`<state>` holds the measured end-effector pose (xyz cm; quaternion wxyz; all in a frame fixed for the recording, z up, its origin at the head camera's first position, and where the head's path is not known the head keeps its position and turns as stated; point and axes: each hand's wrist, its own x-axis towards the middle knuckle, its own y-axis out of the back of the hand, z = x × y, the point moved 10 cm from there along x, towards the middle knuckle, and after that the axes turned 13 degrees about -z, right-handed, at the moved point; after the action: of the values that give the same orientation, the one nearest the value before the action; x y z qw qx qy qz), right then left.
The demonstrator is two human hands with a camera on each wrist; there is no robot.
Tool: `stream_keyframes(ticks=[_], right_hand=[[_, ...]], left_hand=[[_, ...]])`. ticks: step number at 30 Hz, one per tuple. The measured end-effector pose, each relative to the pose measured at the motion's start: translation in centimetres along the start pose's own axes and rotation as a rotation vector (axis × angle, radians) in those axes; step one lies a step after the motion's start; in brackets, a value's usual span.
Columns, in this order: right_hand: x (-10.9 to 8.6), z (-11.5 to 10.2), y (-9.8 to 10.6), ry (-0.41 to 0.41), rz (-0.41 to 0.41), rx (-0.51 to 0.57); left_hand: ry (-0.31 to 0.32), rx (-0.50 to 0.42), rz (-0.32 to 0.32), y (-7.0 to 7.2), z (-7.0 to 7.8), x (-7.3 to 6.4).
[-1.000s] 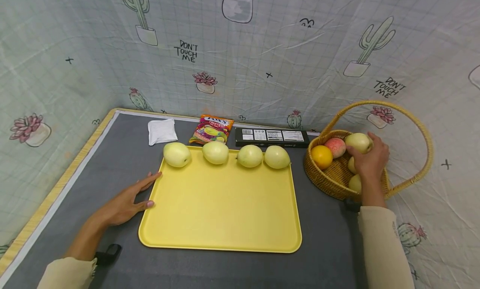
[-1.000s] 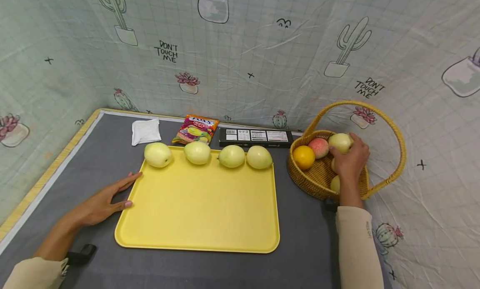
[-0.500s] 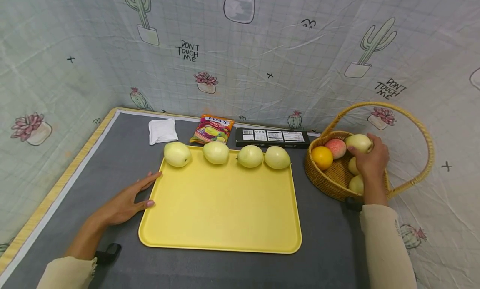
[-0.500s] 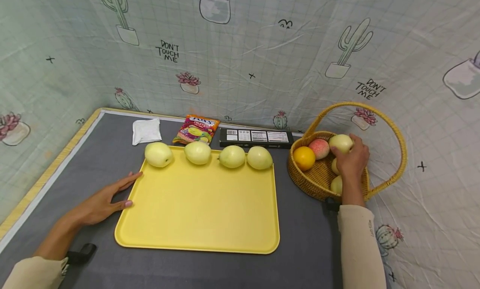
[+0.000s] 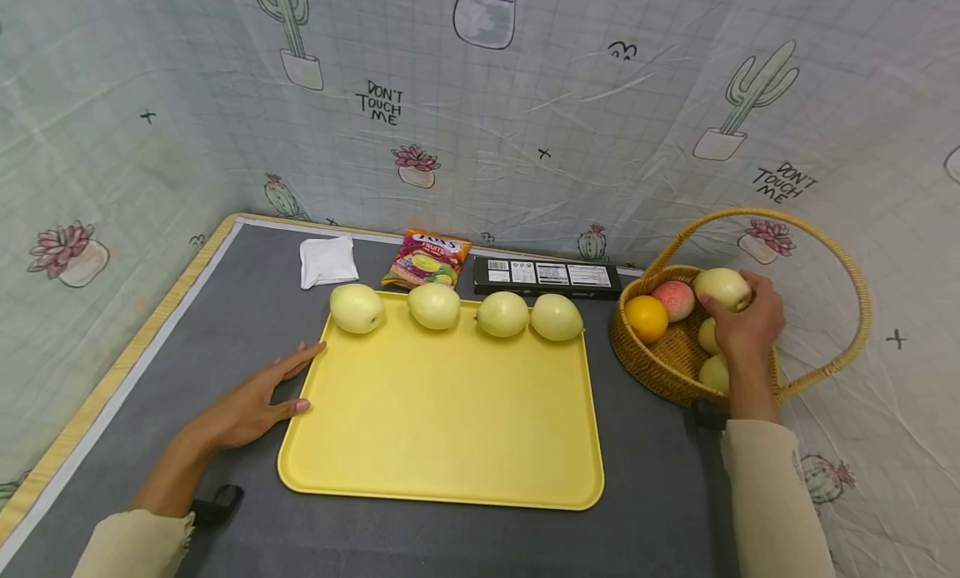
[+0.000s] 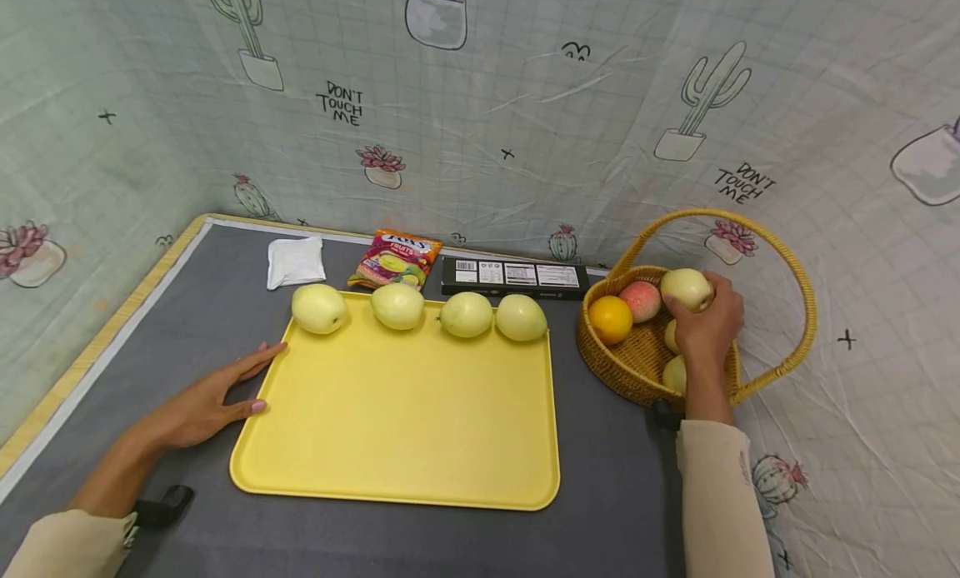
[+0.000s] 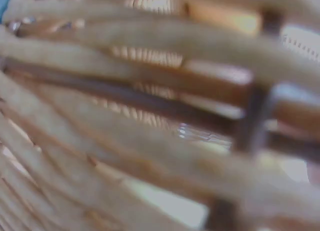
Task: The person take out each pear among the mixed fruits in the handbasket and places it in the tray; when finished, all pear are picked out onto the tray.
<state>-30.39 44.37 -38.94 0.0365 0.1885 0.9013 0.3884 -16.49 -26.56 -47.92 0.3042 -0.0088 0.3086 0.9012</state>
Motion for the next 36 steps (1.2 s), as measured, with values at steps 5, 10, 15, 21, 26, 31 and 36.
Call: stream_keyframes(ticks=[5,10,15,21,26,31,36], right_hand=[[-0.8,-0.6,0.3,-0.016,0.017,-0.002],[-1.8,-1.6,0.5,-0.013,0.017,0.038],[-2.9,-3.1,0.9,0.026,0.03,0.067],[-4.8,-5.4,0.9,0.094,0.042,0.089],[-6.6,-6.9,0.5,0.157,0.022,0.144],[-8.1,-8.2,0.2,0.209,0.013,0.169],[-9.9,-9.8,0.0,0.287,0.029,0.191]], left_hand=[[-0.003,0.002,0.004,0.1,0.1,0.0],[0.012,0.007,-0.001,0.1,0.0,-0.1],[0.016,0.014,-0.001,0.0,-0.2,-0.1],[0.018,0.015,0.005,0.0,-0.2,0.0],[0.01,0.013,0.002,0.0,0.0,0.1],[0.011,0.015,0.006,-0.1,0.0,0.1],[0.014,0.014,0.006,-0.1,0.0,0.0]])
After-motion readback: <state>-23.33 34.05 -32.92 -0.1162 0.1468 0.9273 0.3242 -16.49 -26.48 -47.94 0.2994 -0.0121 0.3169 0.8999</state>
